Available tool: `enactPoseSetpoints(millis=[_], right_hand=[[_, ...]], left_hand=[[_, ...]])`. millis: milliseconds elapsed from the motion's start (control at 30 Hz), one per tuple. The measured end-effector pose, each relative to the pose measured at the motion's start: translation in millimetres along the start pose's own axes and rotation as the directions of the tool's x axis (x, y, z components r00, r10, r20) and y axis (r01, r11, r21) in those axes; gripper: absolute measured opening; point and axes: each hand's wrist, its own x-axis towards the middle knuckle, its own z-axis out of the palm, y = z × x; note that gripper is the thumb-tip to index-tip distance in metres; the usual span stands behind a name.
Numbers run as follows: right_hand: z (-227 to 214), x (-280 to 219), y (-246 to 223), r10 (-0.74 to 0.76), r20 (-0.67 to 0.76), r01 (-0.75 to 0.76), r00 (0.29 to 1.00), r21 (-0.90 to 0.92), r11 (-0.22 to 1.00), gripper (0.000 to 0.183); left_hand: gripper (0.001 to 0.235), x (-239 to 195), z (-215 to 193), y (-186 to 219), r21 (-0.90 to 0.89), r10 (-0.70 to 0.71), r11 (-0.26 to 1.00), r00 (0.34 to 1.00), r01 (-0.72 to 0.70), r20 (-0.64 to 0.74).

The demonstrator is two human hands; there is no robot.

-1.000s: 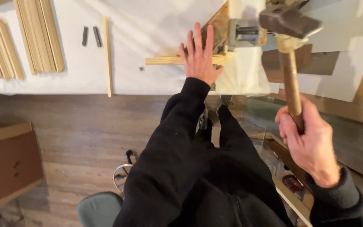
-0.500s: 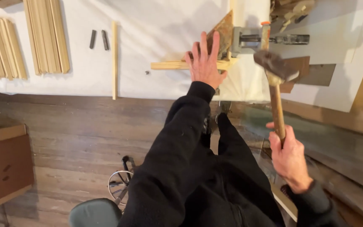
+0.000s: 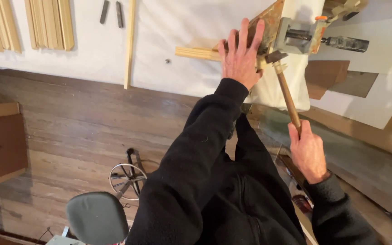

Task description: The person clamps wooden picture-frame moulding pieces in a corner vise, taps them with a mallet, applies wood glue to the joints, and fits the mitred corners together to assemble frames. They handle the moulding strips one at a time, tightening the vise screw and checking the corner fit.

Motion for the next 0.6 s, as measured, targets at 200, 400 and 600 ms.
enactPoseSetpoints(millis=[200, 400, 600], right_hand=[[-34, -13, -40, 0.122, 0.003, -0.122, 0.992, 0.116, 0.986, 0.027], [-6, -9, -5, 0.038, 0.026, -0.039, 0.999, 0.015, 0.999, 0.025], [-16, -8, -19, 0.017, -0.102, 0.002, 0.995, 0.176, 0.984, 0.024]], left_hand=[[0.143, -10, 7, 1, -0.045, 0.002, 0.999, 1.000, -0.003, -0.026], [0.143, -12, -1, 4, -0.033, -0.021, 0.999, 1.000, 0.021, 0.002], [0.140, -7, -7, 7, -0.062, 0.000, 0.998, 0.999, -0.003, -0.053]])
